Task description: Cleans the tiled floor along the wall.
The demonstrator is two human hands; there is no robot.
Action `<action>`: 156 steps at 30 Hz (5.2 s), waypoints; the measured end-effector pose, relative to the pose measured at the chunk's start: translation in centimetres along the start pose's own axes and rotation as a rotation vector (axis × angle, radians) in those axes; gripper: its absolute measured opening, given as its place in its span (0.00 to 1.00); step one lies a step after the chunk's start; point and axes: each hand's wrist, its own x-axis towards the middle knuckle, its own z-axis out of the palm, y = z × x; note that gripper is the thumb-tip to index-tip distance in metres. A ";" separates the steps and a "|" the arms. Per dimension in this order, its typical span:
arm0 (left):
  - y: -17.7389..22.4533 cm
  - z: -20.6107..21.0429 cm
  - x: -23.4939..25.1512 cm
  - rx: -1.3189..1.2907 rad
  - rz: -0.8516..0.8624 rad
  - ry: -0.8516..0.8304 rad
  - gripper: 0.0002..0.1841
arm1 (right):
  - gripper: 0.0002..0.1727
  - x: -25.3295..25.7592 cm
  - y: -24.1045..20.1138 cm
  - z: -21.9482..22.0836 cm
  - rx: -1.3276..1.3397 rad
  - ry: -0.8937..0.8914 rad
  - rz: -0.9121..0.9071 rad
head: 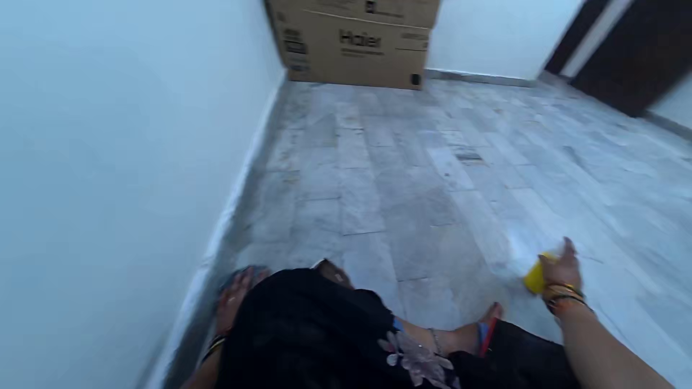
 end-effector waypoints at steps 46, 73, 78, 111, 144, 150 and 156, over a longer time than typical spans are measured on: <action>6.5 -5.2 -2.5 0.031 -0.013 0.048 0.27 | 0.43 -19.9 -51.0 19.7 -0.078 -0.690 -0.744; 6.5 -5.3 -2.3 0.052 -0.006 0.053 0.27 | 0.36 -17.8 -46.7 19.6 -0.177 -0.711 -0.730; 6.5 -5.1 -2.4 0.023 0.003 0.090 0.26 | 0.36 -18.3 -46.2 19.3 -0.237 -0.743 -0.796; 6.5 -5.5 -2.2 0.044 -0.034 -0.022 0.26 | 0.27 -26.0 -42.8 20.4 -0.256 -0.901 -1.036; 4.5 -4.1 -2.0 0.197 0.116 0.132 0.28 | 0.43 -0.5 -4.5 2.9 0.228 0.091 0.084; 5.4 -5.5 0.3 0.055 0.078 -0.068 0.24 | 0.50 -1.8 -5.4 2.7 0.072 0.303 0.091; 6.4 -4.2 6.7 -0.180 0.111 -0.165 0.22 | 0.36 -9.9 -12.8 5.7 0.135 0.050 -0.836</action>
